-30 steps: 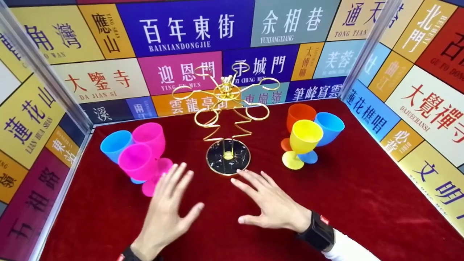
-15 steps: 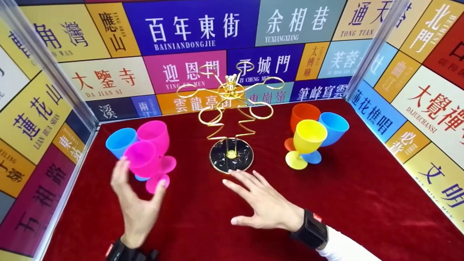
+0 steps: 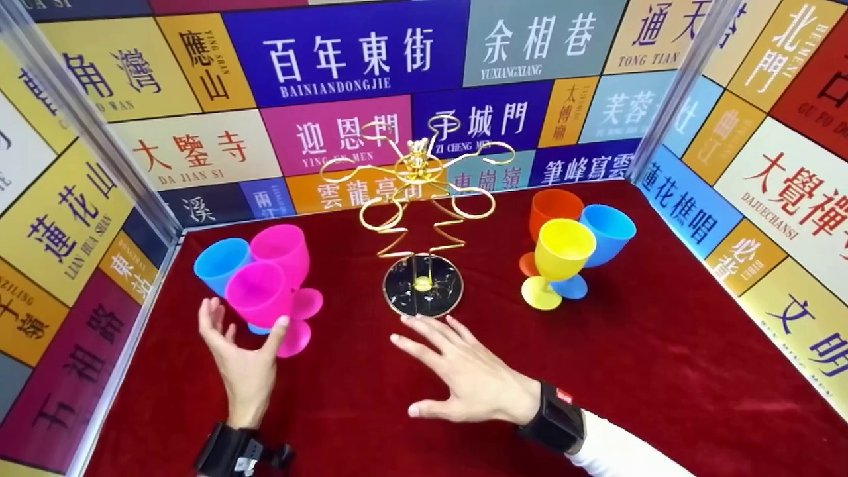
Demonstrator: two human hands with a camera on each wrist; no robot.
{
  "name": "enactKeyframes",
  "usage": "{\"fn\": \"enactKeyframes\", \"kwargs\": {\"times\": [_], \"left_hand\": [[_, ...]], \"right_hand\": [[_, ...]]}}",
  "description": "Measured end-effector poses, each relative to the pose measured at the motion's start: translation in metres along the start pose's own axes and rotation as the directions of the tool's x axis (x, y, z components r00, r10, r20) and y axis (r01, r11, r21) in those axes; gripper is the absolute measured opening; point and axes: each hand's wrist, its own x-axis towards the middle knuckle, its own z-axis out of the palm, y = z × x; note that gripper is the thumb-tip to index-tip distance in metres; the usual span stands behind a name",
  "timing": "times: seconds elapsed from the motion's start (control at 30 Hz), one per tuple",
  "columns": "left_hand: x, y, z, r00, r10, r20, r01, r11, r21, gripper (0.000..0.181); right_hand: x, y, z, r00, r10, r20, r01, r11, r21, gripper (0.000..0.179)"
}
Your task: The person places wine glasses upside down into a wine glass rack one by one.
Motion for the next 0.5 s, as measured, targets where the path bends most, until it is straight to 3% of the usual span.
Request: {"fn": "enactKeyframes", "kwargs": {"times": [0.27, 0.4, 0.5], "left_hand": [[0.014, -0.038, 0.008, 0.993, -0.119, 0.013, 0.119, 0.990, -0.071, 0.106], [0.018, -0.041, 0.012, 0.991, -0.135, 0.015, 0.136, 0.986, -0.099, 0.103], [0.017, -0.035, 0.013, 0.991, -0.136, 0.014, 0.137, 0.984, -0.118, 0.101]], "right_hand": [[0.004, -0.004, 0.005, 1.000, -0.016, 0.002, 0.016, 1.000, -0.010, 0.088], [0.003, -0.004, 0.007, 1.000, -0.014, 0.001, 0.014, 1.000, -0.007, 0.088], [0.002, -0.005, 0.008, 1.000, -0.015, 0.005, 0.015, 1.000, -0.002, 0.088]]}}
